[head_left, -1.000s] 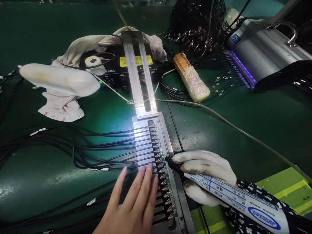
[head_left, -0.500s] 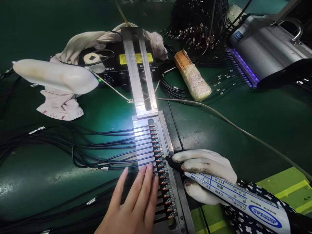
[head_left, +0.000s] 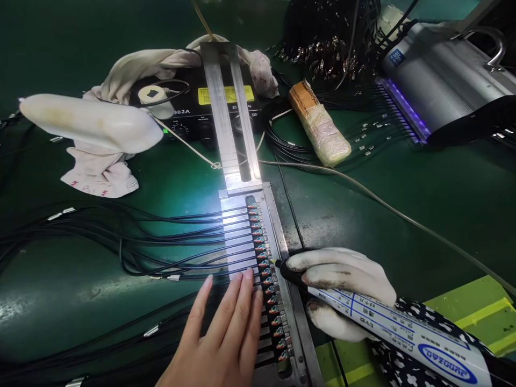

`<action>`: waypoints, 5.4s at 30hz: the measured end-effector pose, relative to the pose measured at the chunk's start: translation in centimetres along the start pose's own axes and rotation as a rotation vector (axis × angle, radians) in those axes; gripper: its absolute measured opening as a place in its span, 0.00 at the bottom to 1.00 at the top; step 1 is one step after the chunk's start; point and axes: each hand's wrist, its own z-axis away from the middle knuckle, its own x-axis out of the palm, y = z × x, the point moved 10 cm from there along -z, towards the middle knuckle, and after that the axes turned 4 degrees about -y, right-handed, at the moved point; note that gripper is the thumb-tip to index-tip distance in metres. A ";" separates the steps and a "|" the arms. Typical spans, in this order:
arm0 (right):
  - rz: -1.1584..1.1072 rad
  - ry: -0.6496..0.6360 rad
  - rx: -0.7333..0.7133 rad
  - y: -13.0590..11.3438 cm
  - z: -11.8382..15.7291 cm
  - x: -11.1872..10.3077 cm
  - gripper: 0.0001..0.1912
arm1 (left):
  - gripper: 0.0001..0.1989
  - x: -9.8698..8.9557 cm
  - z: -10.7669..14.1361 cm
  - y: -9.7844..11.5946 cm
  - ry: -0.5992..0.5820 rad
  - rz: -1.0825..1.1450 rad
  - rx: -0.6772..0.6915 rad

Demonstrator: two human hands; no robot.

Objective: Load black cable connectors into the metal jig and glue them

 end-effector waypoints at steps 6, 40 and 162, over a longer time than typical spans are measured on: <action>-0.022 0.004 -0.001 0.0 0.0 0.0 0.11 | 0.25 0.0 -0.2 0.0 0.012 0.004 -0.007; -0.003 -0.003 0.006 0.2 -0.1 0.1 0.10 | 0.26 -0.4 -0.1 0.3 0.056 0.011 -0.008; -0.008 -0.016 0.017 -0.6 1.0 -0.1 0.08 | 0.26 -0.7 -0.1 0.4 0.039 0.062 -0.026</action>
